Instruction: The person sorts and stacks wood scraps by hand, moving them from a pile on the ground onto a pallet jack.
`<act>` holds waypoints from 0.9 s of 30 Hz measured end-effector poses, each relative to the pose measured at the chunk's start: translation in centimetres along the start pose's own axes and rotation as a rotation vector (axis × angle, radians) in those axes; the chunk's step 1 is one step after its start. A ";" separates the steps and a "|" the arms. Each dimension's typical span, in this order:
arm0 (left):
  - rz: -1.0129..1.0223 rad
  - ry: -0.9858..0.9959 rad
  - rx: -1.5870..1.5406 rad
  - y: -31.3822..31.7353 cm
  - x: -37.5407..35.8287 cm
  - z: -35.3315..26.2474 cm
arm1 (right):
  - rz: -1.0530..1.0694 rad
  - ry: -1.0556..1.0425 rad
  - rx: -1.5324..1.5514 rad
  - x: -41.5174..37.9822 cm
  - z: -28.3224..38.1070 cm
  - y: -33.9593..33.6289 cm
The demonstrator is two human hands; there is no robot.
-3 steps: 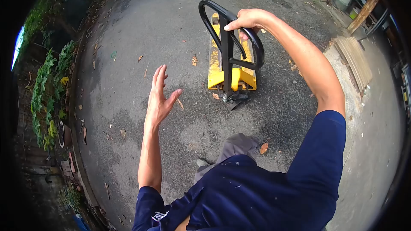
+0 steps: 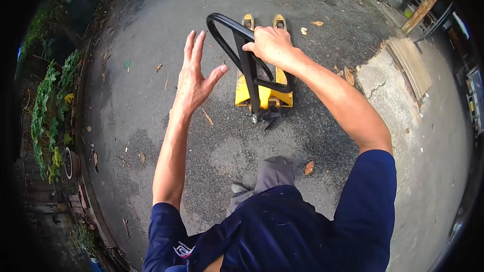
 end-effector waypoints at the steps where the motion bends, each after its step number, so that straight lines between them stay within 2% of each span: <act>1: -0.091 0.108 -0.040 -0.6 2.8 -0.7 | -0.099 -0.028 -0.022 -0.4 2.6 0.0; 2: -0.132 0.211 -0.011 -1.2 3.9 -0.7 | -0.175 -0.046 -0.017 -1.4 5.5 0.3; 4: -0.148 0.466 0.401 -2.6 5.1 0.3 | -0.132 -0.057 0.083 -3.9 9.5 0.9; 6: -0.036 0.456 0.451 -3.3 4.3 5.3 | -0.118 -0.085 0.147 -6.5 10.9 0.7; 8: 0.318 -0.069 0.294 -6.7 0.6 7.6 | -0.074 -0.153 0.168 -9.2 12.3 0.5; 9: 0.057 0.153 0.195 -8.8 -2.2 6.9 | -0.122 -0.252 0.230 -10.4 12.9 -0.2; 11: -0.069 0.174 0.175 -11.6 -7.8 4.3 | -0.276 -0.474 0.245 -12.6 13.1 -0.8; 14: -0.029 0.193 0.119 -12.6 -12.7 0.5 | -0.299 -0.563 0.225 -15.9 12.9 -2.7; 15: -0.026 0.206 0.117 -12.7 -13.9 -0.7 | -0.402 -0.542 0.211 -17.8 12.7 -3.2; 18: -0.050 0.169 0.093 -13.7 -16.8 -3.4 | -0.480 -0.373 0.114 -23.1 13.5 -4.1; 19: -0.008 0.119 0.052 -14.3 -17.9 -3.2 | -0.514 -0.348 0.099 -24.3 14.6 -4.2; 22: 0.062 0.179 -0.026 -16.1 -20.4 -4.2 | -0.547 -0.288 0.026 -27.4 16.4 -4.4; 27: 0.259 0.214 -0.154 -17.0 -24.1 -7.0 | -0.700 -0.231 0.156 -30.1 15.1 -4.5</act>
Point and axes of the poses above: each hand's wrist, its own x-axis towards the middle knuckle, its own y-axis out of the palm, z = x × y, the point moved 7 cm from there along x, towards the middle knuckle, and after that the axes turned 5 degrees about -z, right-handed, at the moved point
